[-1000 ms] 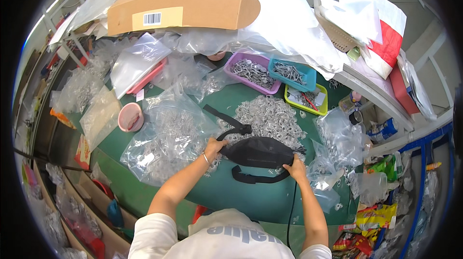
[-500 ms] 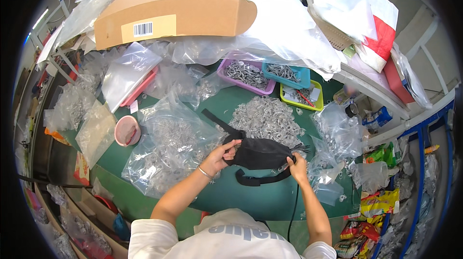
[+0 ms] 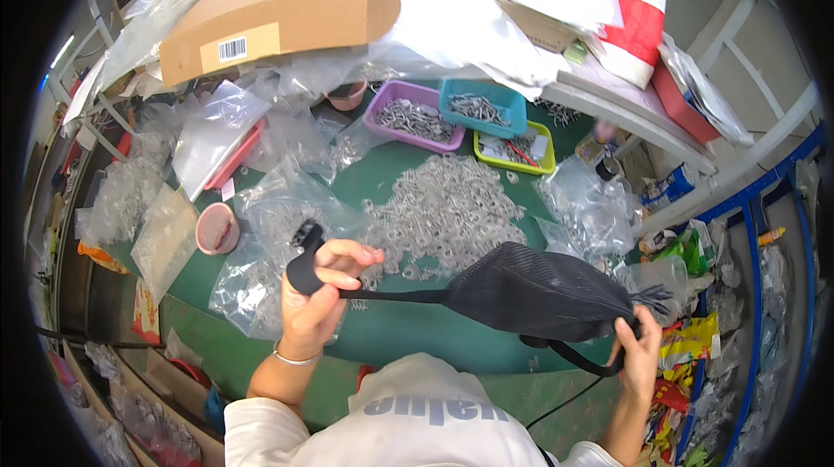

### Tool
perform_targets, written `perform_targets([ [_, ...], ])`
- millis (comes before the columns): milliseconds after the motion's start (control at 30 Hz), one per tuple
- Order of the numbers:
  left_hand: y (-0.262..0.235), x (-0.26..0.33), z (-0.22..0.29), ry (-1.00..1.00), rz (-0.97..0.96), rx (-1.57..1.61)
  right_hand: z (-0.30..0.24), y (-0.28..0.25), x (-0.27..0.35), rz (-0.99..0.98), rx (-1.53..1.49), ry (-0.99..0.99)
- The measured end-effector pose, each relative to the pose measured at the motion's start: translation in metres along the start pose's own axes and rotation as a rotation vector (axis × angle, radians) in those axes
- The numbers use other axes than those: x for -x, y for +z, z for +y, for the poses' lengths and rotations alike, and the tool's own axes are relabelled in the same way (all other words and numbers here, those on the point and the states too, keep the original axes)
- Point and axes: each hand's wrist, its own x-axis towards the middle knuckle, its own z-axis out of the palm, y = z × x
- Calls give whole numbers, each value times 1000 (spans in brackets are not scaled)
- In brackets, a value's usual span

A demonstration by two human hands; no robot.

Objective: The person assembles small silver-colored metal components by hand, joining them together and gathering them on a green table surface.

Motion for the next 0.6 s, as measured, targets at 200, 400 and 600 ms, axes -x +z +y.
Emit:
perform_targets([
  [200,31,70,-2,-446,297,381,17,-77,77,122,180,62],
  [400,60,175,-35,-952,715,472,66,-142,140,100,469,279],
  [600,84,286,-47,-1093,982,393,125,-166,180,-36,682,428],
])
